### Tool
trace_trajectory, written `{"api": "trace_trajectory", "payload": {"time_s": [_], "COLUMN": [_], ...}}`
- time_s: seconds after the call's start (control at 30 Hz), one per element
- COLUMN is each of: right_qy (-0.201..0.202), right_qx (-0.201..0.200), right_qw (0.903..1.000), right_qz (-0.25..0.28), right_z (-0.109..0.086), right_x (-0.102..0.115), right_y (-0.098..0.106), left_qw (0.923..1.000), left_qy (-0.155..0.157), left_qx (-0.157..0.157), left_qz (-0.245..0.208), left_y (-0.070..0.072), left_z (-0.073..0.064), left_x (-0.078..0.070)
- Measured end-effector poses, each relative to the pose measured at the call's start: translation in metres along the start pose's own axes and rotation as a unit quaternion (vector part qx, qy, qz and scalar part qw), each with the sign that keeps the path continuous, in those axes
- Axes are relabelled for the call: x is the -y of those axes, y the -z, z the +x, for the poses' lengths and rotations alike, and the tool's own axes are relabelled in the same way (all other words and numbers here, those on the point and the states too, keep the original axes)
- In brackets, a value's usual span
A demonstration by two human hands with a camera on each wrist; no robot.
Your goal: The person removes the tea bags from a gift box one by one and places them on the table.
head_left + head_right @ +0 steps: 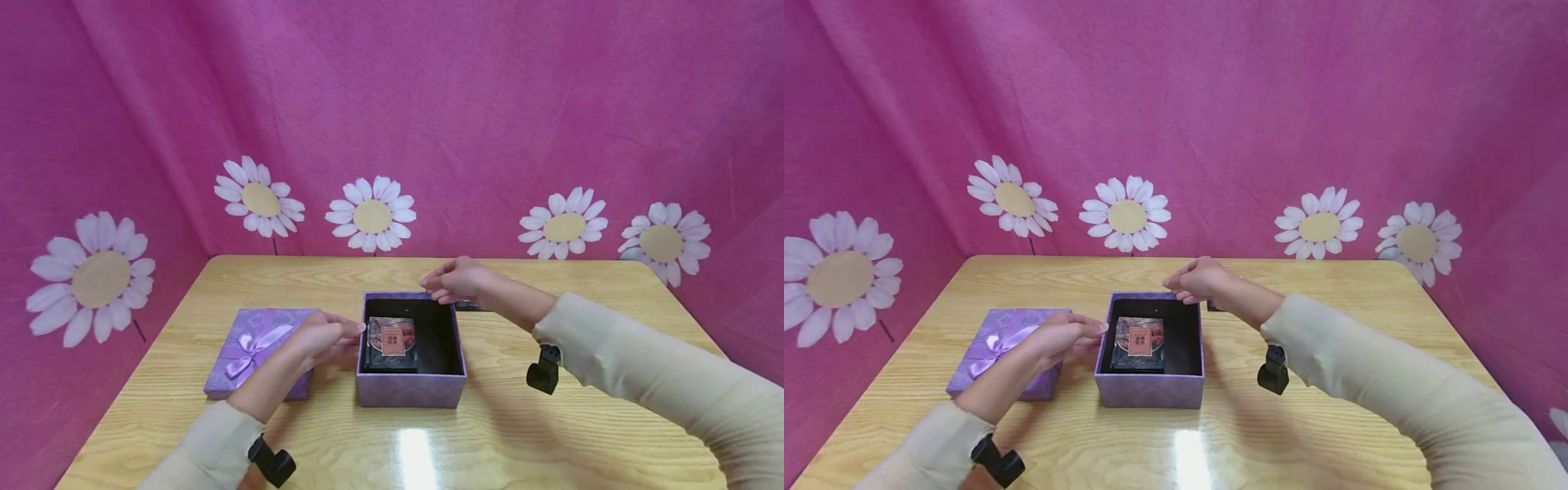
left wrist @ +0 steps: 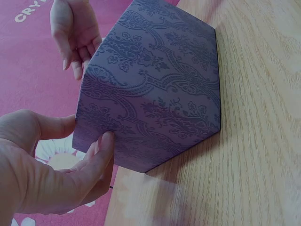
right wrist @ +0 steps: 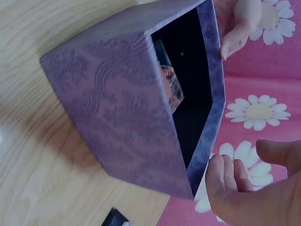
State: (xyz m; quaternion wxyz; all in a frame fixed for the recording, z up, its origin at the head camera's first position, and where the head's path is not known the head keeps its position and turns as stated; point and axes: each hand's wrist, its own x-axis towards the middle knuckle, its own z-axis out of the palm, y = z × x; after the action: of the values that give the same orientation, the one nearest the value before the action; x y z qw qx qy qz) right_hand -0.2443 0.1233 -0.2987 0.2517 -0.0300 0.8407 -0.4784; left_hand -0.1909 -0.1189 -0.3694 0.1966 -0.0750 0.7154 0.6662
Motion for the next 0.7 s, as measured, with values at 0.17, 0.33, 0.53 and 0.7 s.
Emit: {"api": "trace_trajectory", "payload": {"time_s": [0.17, 0.33, 0.53, 0.7], "right_qy": [-0.039, -0.086, -0.111, -0.128], "right_qx": [0.027, 0.029, -0.006, -0.022], "right_qw": [0.9969, 0.9906, 0.9886, 0.9828], "right_qz": [0.063, 0.103, 0.101, 0.132], "right_z": [0.005, 0.006, 0.008, 0.009], "right_x": [0.000, -0.005, -0.016, -0.026], "right_y": [-0.016, -0.036, -0.054, -0.067], "left_qw": [1.0000, 1.0000, 1.0000, 1.0000], "left_qy": [-0.001, -0.001, -0.002, -0.003], "left_qx": [0.000, -0.002, 0.001, 0.000], "left_qz": [0.000, -0.006, -0.009, -0.007], "left_y": [-0.001, 0.000, 0.000, 0.000], "left_z": [0.000, 0.000, 0.001, 0.001], "left_x": [0.001, 0.001, 0.001, 0.002]}}
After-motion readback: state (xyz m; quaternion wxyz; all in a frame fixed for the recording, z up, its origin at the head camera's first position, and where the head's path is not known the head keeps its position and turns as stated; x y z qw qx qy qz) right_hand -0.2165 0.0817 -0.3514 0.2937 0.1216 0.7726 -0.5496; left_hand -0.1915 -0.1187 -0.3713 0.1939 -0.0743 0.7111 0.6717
